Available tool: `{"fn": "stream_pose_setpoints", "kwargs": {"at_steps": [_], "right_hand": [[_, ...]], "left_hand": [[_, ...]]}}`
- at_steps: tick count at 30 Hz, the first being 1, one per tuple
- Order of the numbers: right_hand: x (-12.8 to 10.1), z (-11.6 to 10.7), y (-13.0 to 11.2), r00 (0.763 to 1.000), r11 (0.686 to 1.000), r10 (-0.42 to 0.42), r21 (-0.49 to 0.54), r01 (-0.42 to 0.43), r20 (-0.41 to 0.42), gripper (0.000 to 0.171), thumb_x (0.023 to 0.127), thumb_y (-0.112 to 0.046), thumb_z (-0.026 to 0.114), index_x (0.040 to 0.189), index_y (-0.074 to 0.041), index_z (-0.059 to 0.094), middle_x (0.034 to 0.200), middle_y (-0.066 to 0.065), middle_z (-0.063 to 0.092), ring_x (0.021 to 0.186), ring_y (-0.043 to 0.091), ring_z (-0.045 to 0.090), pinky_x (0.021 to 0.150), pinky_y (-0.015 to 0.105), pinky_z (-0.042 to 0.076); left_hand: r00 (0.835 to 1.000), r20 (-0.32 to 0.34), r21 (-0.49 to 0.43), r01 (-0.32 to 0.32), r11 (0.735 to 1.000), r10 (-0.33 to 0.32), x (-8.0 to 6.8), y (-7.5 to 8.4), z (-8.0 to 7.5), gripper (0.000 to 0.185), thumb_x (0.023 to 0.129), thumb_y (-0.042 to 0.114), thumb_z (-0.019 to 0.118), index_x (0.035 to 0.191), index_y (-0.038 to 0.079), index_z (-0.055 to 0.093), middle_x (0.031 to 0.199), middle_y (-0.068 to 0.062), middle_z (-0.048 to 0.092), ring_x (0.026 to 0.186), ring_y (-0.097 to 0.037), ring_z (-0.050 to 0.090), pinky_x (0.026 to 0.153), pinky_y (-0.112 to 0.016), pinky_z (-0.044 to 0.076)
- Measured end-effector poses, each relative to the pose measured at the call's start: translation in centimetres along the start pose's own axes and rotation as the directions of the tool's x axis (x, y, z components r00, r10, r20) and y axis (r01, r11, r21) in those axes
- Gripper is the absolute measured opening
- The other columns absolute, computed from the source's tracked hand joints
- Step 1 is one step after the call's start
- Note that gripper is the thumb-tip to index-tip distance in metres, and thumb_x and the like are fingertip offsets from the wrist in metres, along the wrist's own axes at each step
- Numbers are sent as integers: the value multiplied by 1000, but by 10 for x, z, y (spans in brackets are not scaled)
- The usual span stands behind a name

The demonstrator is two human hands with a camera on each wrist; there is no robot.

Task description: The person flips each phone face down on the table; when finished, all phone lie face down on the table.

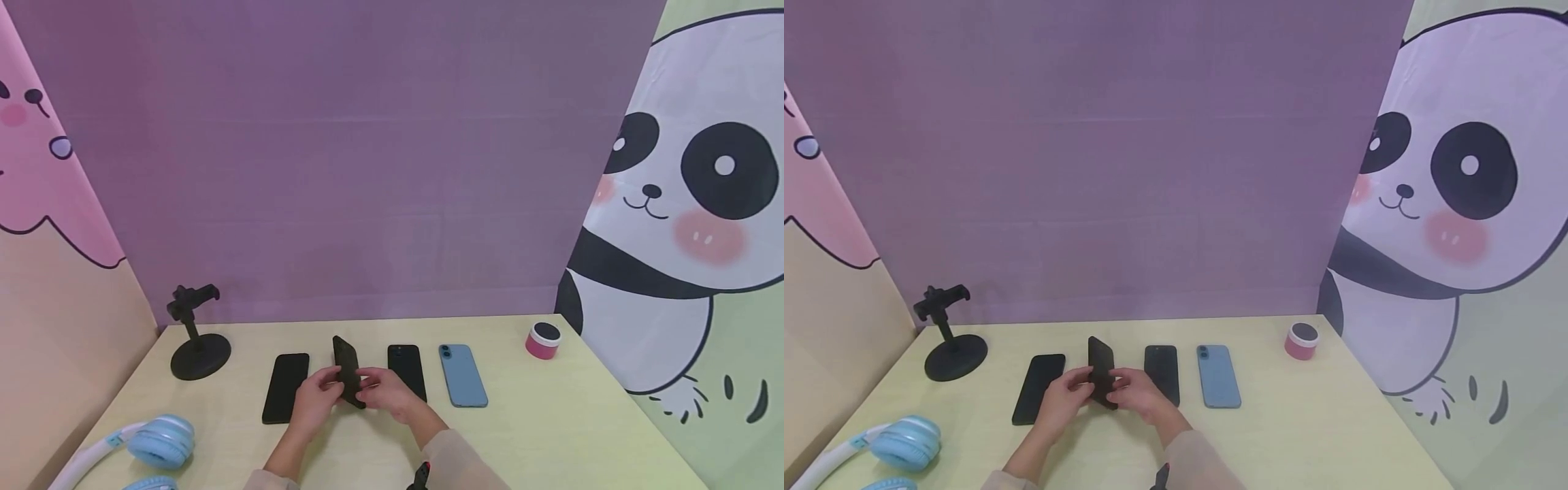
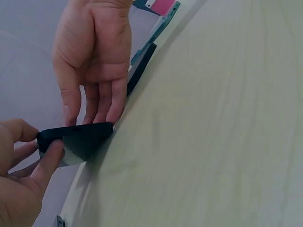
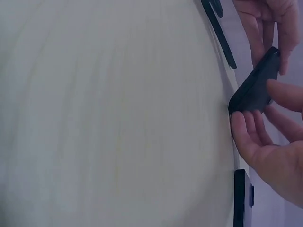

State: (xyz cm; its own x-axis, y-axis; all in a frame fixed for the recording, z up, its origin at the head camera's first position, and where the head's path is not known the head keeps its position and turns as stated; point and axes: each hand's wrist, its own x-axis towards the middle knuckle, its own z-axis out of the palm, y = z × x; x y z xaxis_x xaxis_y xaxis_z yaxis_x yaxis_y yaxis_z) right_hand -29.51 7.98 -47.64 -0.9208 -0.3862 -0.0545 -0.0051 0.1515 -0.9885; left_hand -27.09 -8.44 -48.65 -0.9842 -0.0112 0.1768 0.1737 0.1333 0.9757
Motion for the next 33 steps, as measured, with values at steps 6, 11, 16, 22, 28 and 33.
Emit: {"fn": "stream_pose_setpoints", "kwargs": {"at_steps": [6, 11, 16, 22, 28, 33], "right_hand": [[-2, 1, -1, 999, 997, -1, -78, -3, -48, 46, 75, 10, 65, 119, 8, 51, 96, 18, 52, 81, 22, 54, 72, 34, 50], [-4, 2, -3, 997, 992, 2, -128, -11, -71, 46, 75, 11, 65, 119, 10, 51, 95, 18, 51, 79, 21, 53, 70, 32, 50], [-2, 1, -3, 994, 966, 5, -258, -32, -108, 44, 74, 6, 68, 116, 6, 55, 91, 15, 54, 75, 20, 53, 65, 32, 48], [5, 2, 1, 989, 924, -20, -381, -38, -146, 43, 72, 1, 71, 113, 2, 59, 84, 9, 56, 68, 20, 54, 57, 32, 47], [5, 5, 2, 982, 883, -20, -465, -70, -185, 42, 73, -3, 72, 113, -1, 60, 81, 5, 56, 66, 17, 53, 57, 31, 46], [3, 7, -2, 978, 875, -13, -475, -90, -208, 43, 73, -4, 73, 113, -2, 60, 80, 4, 55, 65, 17, 53, 57, 31, 45]], "left_hand": [[999, -53, 165, 15, 986, -6, 0, -6, -4, 34, 83, 5, 61, 115, -2, 58, 103, -16, 61, 85, -22, 62, 64, -29, 50], [997, -74, 265, 13, 964, 7, -3, -6, -6, 32, 81, 6, 64, 111, -2, 61, 97, -17, 63, 86, -25, 61, 69, -35, 50], [997, -80, 305, 15, 952, 10, -2, -8, -5, 31, 80, 5, 65, 110, -3, 62, 97, -18, 63, 88, -27, 61, 72, -38, 49], [995, -97, 327, 28, 945, 4, 1, -14, -4, 31, 77, 6, 67, 107, -2, 64, 94, -15, 65, 86, -26, 61, 73, -39, 48], [995, -96, 367, 54, 929, -20, 3, -18, -3, 33, 75, 6, 70, 106, -2, 64, 85, -8, 64, 77, -20, 60, 68, -36, 47], [997, -67, 402, 60, 914, -36, 5, -17, -3, 38, 73, 6, 72, 108, -4, 62, 82, -6, 61, 75, -18, 56, 64, -35, 46]]}}
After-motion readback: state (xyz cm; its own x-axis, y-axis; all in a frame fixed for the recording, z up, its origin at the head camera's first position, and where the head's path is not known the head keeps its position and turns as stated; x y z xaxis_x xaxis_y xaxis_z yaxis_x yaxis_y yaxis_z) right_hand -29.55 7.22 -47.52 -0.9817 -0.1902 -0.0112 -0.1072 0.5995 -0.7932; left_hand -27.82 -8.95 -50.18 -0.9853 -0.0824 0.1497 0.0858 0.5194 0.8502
